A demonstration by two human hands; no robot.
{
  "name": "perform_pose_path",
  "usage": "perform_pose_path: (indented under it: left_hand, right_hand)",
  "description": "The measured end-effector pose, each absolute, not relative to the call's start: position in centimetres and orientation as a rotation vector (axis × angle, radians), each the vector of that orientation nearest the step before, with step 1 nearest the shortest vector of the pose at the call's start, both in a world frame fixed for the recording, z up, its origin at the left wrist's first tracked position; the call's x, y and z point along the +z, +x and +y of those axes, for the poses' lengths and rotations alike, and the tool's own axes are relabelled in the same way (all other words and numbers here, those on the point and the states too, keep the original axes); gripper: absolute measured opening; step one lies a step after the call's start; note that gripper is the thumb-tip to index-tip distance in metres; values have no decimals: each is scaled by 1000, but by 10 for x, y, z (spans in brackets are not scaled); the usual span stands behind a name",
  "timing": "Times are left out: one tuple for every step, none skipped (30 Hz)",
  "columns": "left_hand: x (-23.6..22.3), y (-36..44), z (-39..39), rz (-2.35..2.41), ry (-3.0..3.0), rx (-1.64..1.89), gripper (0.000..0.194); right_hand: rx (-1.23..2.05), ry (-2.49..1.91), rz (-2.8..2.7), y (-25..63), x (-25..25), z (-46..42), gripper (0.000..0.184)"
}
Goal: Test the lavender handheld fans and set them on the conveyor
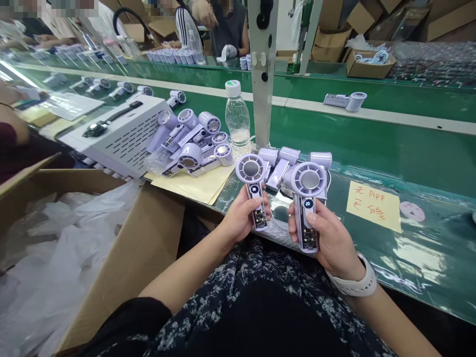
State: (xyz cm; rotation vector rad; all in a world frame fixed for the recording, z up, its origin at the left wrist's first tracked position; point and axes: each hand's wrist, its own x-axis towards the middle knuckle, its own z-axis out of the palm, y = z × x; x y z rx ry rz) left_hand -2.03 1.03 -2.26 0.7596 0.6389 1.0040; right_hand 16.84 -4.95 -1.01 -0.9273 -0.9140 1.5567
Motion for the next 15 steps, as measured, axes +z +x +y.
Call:
perform_pose_path:
  left_hand:
    - [-23, -21, 10, 619, 761, 997, 47]
    - [-23, -22, 9, 593, 772, 983, 48]
    - [-22, -24, 8, 569, 791, 971, 48]
    - [-21, -25, 8, 553, 814, 963, 48]
    - [-20, -26, 7, 545, 838, 961, 47]
    - [-18, -27, 7, 544, 860, 962, 47]
    - [-17, -27, 7, 545, 878, 962, 47]
    - [-16, -27, 8, 544, 892, 960, 48]
    - [-15, -27, 8, 538, 901, 958, 49]
    - [-15, -27, 9, 527, 904, 955, 50]
    - [-15, -27, 9, 512, 902, 952, 51]
    - [-16, -28, 9, 498, 897, 948, 52]
    - [-16, -28, 9, 486, 891, 944, 51]
    - [-17, -28, 9, 480, 886, 943, 49]
    - [-17, -28, 9, 478, 881, 945, 48]
  right_hand:
    - [1563, -919, -923, 169, -11, -50, 28]
    - [1564, -908, -937, 170, -11, -50, 29]
    - [1551, -899, -953, 170, -11, -51, 29]
    - [1525, -898, -969, 171, -10, -51, 28]
    - [1490, -904, -980, 171, -10, -50, 27]
    - [1459, -916, -986, 171, -10, -50, 26]
    - [1445, -932, -988, 171, -9, -49, 24]
    - [1445, -944, -986, 171, -10, -49, 24]
    - [1452, -950, -984, 170, -11, -48, 23]
    - [1461, -954, -980, 170, -12, -48, 24]
    - [1470, -955, -973, 170, -13, -48, 24]
    - [1476, -955, -964, 170, -14, -48, 25]
    - [1480, -955, -955, 169, -14, -48, 26]
    - [1485, -953, -945, 169, -15, -49, 26]
    - [1493, -948, -936, 169, -15, -49, 25]
